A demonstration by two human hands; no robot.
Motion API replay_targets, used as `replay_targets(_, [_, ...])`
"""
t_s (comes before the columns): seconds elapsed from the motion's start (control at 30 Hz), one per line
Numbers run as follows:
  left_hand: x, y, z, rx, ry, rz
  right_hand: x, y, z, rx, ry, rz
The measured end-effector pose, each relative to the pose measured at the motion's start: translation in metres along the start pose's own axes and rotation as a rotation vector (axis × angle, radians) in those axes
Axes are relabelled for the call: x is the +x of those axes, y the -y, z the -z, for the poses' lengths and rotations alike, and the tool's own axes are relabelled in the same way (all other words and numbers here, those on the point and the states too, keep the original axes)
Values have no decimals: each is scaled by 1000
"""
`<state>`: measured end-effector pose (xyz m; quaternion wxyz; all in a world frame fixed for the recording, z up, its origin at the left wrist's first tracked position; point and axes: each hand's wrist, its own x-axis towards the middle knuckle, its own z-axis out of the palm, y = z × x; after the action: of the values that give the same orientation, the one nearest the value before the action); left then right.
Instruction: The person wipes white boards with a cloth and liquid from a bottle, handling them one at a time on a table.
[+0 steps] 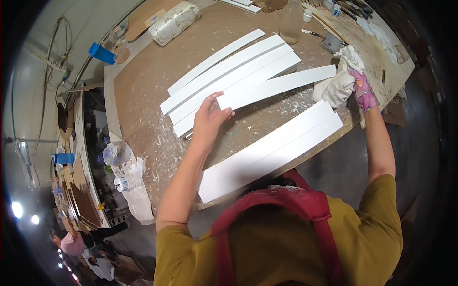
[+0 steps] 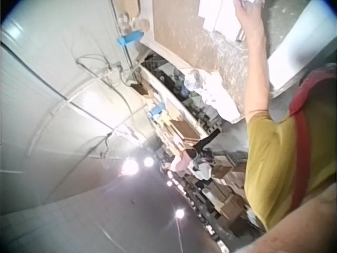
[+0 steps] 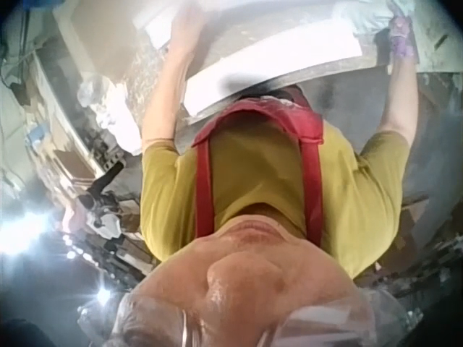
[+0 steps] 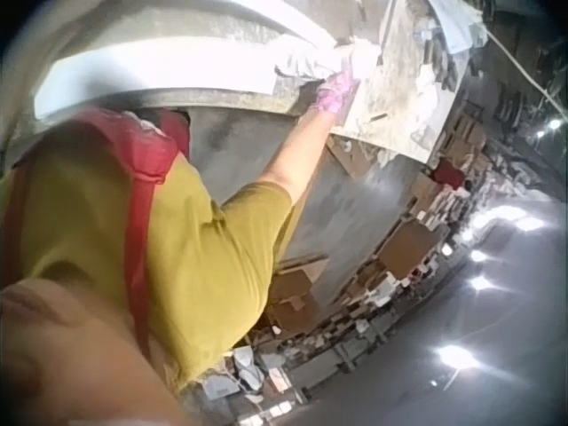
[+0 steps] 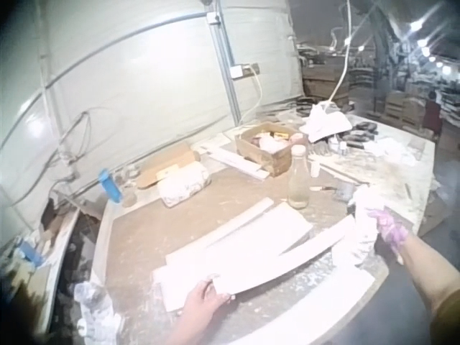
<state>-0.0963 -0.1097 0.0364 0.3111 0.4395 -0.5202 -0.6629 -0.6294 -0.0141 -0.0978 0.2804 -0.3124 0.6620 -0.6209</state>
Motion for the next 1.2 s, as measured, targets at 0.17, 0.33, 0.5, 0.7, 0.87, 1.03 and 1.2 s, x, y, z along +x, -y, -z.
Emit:
replay_targets(0.17, [14, -17, -32, 255, 137, -150, -52, 116, -24, -1076, 278, 680])
replay_targets(0.33, [12, -27, -68, 538, 117, -312, -144, 214, -203, -809, 495, 1071])
replay_targets(0.5, [11, -44, -93, 431, 74, -211, -92, 154, -133, -1053, 567, 829])
replay_targets(0.7, [24, -34, -92, 254, 55, -119, 18, 29, 18, -1010, 3, 35])
replay_targets(0.87, [27, -38, -92, 129, -22, 19, -36, 126, -81, -1210, 474, 376])
replay_targets(1.03, [25, -30, -90, 282, -28, 6, -43, 85, -85, -1163, 462, 355])
replay_targets(1.2, [25, -49, -114, 385, -7, -184, 15, 46, 30, -519, 93, 168])
